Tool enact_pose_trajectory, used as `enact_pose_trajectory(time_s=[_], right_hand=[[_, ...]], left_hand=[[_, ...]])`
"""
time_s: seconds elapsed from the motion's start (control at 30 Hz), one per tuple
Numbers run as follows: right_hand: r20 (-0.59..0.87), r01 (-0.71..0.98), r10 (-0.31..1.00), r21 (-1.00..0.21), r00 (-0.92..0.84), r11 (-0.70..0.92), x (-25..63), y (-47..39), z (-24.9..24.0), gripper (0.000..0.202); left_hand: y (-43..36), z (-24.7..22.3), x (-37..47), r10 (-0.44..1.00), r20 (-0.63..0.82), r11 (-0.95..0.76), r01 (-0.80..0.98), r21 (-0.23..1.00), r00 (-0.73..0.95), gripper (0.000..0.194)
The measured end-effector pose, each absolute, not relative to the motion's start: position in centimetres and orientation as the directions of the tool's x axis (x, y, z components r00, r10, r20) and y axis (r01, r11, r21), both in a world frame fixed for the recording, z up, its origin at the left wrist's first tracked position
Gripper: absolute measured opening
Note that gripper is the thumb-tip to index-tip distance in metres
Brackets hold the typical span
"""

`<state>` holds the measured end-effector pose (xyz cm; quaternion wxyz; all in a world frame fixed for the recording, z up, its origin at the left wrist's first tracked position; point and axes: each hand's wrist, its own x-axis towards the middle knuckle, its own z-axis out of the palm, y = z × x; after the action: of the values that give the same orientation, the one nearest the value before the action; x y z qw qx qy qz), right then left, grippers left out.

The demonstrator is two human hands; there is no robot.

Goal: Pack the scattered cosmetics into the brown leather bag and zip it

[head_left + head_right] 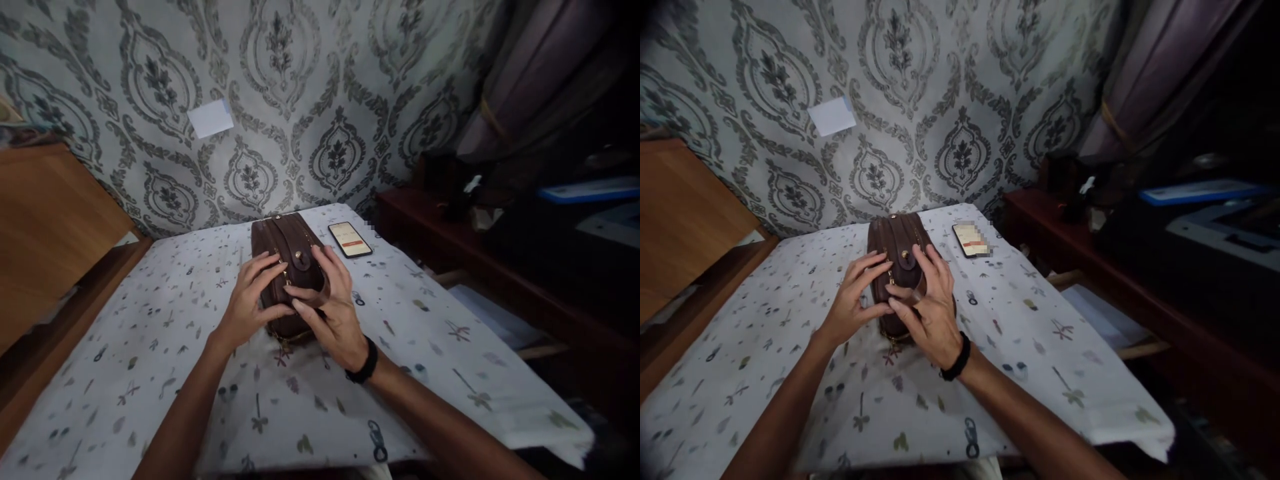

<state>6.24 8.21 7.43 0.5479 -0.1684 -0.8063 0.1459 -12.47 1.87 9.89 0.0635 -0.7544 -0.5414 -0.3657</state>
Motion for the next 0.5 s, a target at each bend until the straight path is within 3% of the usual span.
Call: enact_pose_trajectory(time_s=[0.23,0.37,0.5], right_hand=[[0.823,0.130,0.448,-0.431,-0.350,0.893,6.3,7.4,7.4,0.022],[0.828,0.141,0.355,-0.327,-0.435,0.934,7.3,8.0,7.1,0.024],[0.835,0.171,0.271,-0.214,-0.478,0.962,8.8,9.0,6.7,0.041]], left_hand=[[2.0,9.2,-12.7,0.748,0.649,-0.435,0.841,0.322,0.139,0.062],[1.9,8.8,-12.6,0.742,0.657,-0.432,0.844,0.318,0.132,0.063],[1.6,8.5,-12.5,0.745,0.654,-0.430,0.845,0.318,0.133,0.065]])
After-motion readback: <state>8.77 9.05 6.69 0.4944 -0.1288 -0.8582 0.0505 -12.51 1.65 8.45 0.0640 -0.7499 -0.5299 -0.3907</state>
